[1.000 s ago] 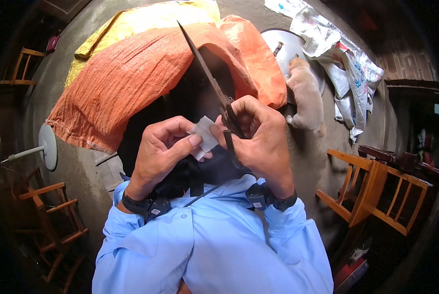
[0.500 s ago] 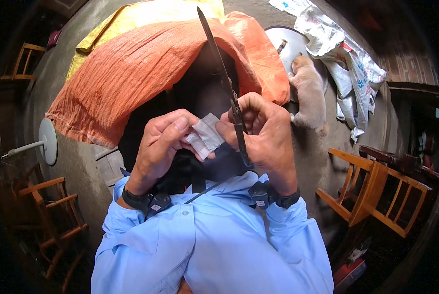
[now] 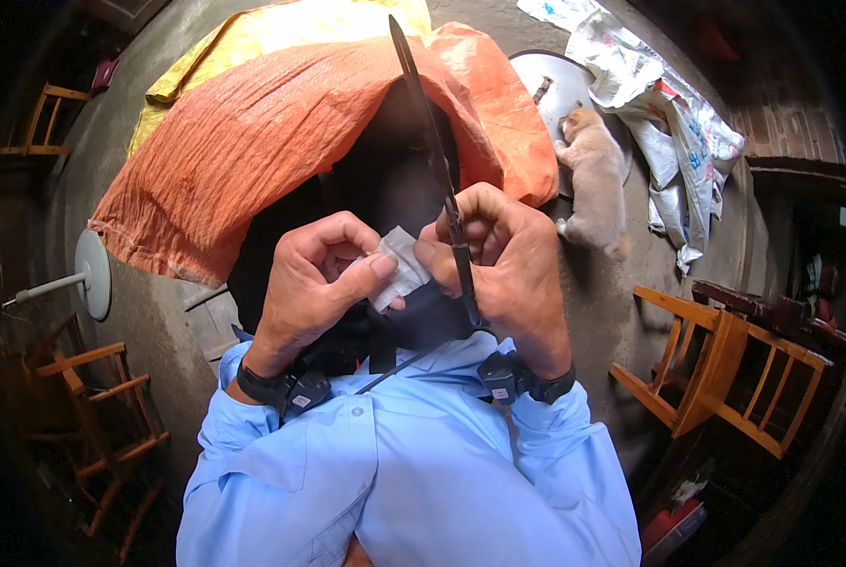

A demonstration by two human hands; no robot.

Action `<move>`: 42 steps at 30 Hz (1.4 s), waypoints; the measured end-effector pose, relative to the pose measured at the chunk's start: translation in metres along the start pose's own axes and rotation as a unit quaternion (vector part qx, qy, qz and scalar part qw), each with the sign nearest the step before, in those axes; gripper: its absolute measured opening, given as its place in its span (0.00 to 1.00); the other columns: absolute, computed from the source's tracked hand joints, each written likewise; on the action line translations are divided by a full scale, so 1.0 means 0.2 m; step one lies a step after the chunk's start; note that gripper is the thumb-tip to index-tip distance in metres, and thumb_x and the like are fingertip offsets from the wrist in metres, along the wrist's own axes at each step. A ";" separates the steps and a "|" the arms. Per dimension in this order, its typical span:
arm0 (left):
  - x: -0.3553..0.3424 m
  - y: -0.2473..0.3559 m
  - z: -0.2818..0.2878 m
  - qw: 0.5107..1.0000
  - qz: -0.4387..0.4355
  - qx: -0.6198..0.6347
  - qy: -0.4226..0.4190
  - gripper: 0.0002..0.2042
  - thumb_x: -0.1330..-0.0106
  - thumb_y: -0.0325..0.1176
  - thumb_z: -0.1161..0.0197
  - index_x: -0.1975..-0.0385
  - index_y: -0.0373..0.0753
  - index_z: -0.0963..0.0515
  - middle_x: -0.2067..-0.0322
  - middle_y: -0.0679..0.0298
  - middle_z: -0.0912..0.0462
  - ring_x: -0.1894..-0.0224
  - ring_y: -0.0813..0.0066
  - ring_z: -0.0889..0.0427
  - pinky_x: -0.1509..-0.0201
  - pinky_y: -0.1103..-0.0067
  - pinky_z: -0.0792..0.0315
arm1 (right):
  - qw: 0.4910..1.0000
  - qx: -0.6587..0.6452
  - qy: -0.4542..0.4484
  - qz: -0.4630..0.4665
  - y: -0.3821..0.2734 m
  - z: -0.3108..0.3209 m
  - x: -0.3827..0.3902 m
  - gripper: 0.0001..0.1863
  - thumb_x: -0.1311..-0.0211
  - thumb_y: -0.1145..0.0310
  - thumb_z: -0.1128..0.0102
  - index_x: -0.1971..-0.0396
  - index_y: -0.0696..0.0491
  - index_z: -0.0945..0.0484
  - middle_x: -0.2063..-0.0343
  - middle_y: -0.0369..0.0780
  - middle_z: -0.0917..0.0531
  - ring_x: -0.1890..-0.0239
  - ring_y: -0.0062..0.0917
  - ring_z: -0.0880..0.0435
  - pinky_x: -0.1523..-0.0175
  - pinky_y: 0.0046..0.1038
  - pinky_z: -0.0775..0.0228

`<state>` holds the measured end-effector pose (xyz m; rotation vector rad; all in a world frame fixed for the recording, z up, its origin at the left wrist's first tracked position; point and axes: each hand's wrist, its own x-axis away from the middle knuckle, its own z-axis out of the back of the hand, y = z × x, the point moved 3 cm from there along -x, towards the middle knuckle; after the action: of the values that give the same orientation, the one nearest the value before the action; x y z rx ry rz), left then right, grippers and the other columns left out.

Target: Repairing a hole in a large orange woven bag using a patch and needle/thread.

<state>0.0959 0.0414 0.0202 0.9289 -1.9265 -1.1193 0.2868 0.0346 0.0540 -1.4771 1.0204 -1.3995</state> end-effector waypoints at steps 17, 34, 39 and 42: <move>0.02 0.05 0.06 0.986 -0.115 0.059 0.108 0.08 0.28 0.29 0.37 0.62 0.30 0.26 0.68 0.52 0.14 0.75 0.72 0.13 0.72 0.78 0.17 | 0.948 -0.156 -0.264 -0.084 0.18 0.23 0.37 0.52 0.40 0.22 0.50 0.59 0.69 0.20 0.77 0.42 0.19 0.74 0.24 0.19 0.68 0.25 0.27; 0.03 0.06 0.07 0.985 -0.129 0.072 0.086 0.05 0.27 0.24 0.38 0.61 0.30 0.25 0.66 0.52 0.13 0.68 0.73 0.12 0.63 0.79 0.17 | 0.939 -0.133 -0.305 -0.091 0.20 0.23 0.35 0.52 0.40 0.22 0.50 0.63 0.69 0.19 0.77 0.42 0.17 0.78 0.24 0.18 0.70 0.23 0.25; 0.03 0.06 0.05 0.984 -0.146 0.025 0.102 0.06 0.27 0.26 0.37 0.61 0.30 0.26 0.67 0.51 0.13 0.71 0.72 0.12 0.66 0.77 0.15 | 0.944 -0.141 -0.293 -0.061 0.19 0.20 0.33 0.51 0.35 0.25 0.51 0.68 0.71 0.20 0.81 0.44 0.19 0.82 0.26 0.19 0.76 0.26 0.24; 0.04 0.06 0.04 0.985 -0.141 0.007 0.096 0.06 0.27 0.26 0.37 0.61 0.30 0.25 0.66 0.51 0.13 0.69 0.72 0.12 0.64 0.78 0.15 | 0.940 -0.144 -0.303 -0.064 0.20 0.21 0.33 0.51 0.35 0.25 0.51 0.66 0.71 0.20 0.80 0.45 0.19 0.81 0.26 0.18 0.75 0.26 0.23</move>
<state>0.0835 0.0429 0.0305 1.2996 -1.6844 -1.1285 0.3310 -0.0397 0.0366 -2.0506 0.7564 -0.7958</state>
